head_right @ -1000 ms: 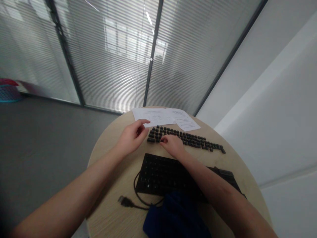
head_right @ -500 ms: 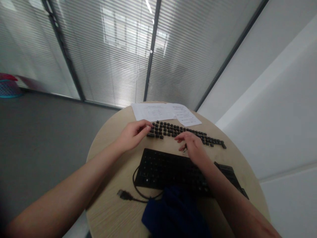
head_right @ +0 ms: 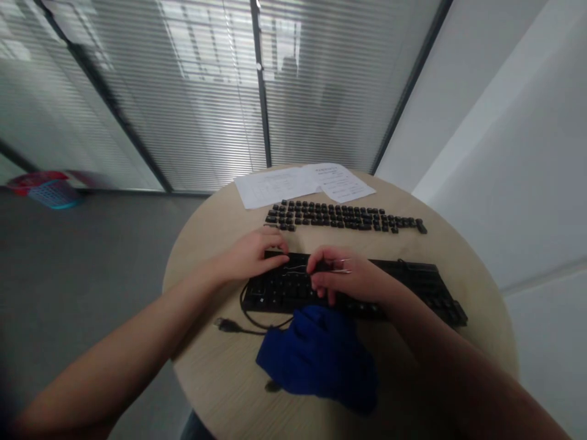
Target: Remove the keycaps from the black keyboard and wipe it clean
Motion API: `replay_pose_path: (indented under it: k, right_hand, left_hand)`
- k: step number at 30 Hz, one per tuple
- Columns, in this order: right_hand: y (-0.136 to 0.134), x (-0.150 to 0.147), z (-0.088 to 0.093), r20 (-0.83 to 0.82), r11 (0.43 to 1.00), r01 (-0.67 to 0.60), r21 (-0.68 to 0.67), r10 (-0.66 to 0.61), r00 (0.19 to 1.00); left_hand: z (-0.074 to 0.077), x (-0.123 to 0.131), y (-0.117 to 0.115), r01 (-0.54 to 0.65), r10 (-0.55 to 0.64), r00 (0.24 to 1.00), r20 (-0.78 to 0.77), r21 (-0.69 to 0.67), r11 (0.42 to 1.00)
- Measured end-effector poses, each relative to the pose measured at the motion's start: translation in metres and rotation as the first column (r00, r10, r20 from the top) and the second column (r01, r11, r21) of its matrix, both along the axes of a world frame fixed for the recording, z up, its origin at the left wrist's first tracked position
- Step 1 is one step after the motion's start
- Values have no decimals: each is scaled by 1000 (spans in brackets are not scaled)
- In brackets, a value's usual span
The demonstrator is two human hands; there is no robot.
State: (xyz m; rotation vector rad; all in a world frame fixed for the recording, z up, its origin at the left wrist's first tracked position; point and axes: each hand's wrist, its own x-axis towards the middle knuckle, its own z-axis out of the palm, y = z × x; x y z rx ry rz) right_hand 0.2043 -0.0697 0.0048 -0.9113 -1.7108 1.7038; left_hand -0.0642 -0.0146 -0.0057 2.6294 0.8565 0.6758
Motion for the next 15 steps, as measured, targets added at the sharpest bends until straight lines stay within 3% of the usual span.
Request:
replay_pose_path:
  k: [4, 9, 15]
  right_hand:
    - [-1, -5, -1, -80, 998, -34, 45, 38, 996]
    - [-2, -20, -19, -74, 988, 115, 102, -108, 991]
    - [-8, -33, -37, -27, 937, 283, 206, -284, 958]
  left_hand:
    - [-5, 5, -1, 10, -10, 999, -37, -8, 1000]
    - [-15, 12, 0, -35, 35, 998, -55, -10, 999]
    - [-19, 16, -3, -23, 22, 997, -69, -12, 1000]
